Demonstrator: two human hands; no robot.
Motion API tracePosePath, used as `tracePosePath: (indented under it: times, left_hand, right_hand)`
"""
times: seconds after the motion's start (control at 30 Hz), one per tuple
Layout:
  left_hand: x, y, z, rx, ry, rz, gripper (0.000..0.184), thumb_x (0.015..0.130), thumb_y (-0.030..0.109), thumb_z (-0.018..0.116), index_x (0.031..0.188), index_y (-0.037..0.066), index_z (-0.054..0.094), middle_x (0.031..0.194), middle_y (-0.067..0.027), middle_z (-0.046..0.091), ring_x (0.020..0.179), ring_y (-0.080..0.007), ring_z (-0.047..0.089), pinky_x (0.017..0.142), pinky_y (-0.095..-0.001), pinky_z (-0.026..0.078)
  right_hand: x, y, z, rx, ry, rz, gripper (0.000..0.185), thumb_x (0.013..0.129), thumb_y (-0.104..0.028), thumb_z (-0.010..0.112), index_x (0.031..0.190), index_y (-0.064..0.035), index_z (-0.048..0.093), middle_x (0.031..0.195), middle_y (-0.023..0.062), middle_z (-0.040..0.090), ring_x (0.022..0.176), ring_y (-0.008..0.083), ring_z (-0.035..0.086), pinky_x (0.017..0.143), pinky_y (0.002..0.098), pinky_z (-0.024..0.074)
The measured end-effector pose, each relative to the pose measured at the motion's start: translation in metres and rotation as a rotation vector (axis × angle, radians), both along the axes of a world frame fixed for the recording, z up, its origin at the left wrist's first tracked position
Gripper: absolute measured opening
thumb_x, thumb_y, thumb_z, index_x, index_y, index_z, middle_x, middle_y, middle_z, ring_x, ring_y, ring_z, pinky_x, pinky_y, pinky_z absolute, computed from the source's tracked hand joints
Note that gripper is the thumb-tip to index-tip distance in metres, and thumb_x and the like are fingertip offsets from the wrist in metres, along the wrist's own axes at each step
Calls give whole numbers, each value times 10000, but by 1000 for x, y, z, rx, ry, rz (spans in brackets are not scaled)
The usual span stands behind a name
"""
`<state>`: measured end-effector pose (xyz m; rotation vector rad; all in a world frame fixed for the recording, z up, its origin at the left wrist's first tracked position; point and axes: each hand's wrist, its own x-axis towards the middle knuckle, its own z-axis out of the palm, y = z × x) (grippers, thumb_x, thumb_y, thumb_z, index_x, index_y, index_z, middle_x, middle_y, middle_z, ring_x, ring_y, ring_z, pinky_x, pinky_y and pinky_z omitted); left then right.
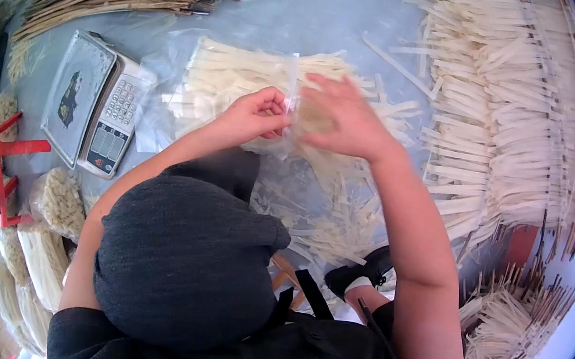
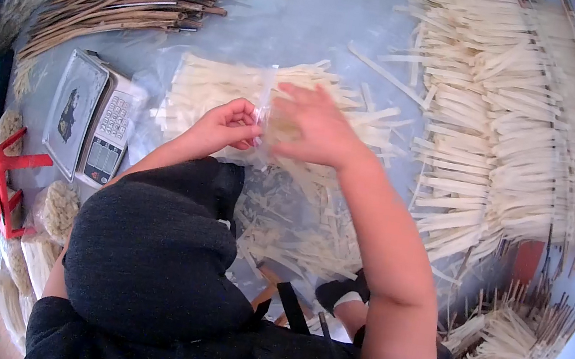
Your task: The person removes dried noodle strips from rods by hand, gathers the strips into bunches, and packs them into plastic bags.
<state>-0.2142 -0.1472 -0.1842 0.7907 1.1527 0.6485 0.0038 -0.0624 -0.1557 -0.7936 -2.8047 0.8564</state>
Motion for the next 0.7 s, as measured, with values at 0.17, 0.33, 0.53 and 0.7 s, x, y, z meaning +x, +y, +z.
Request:
tracePosePath:
  times: [0.17,0.33,0.53,0.7]
  left_hand:
    - [4,1,0,-4,5,1,213,907,190,652,1068,100,546,970,12,569,838,-89,615,704,-229,500]
    - [28,9,-5,124,-95,-86,221,916,181,633,1094,88,541,984,0,561,838,-96,611,701,-243,498]
    - [7,14,15,120,171,-159,242,935,192,594,1139,63,605,979,-50,660,889,-129,635,743,-283,518]
    - [-130,-13,-61,426,753,641,305,947,273,580,1142,48,644,1033,-70,674,957,-147,624,813,-283,494]
  right_hand:
    - [86,11,-27,414,56,-779,671,769,-423,722,1303,-63,535,1343,184,515,1264,335,466,1132,446,224]
    - [52,-22,-73,-575,375,-1129,748,846,-442,674,1401,-20,403,1369,224,479,1281,320,457,1087,377,310]
    - [-3,-23,-33,-514,299,-990,768,830,-464,689,1402,-37,405,1362,226,476,1257,301,471,1035,354,370]
    - [73,9,-47,-448,354,-1201,778,836,-502,661,1412,-55,390,1364,227,472,1259,296,459,1033,388,372]
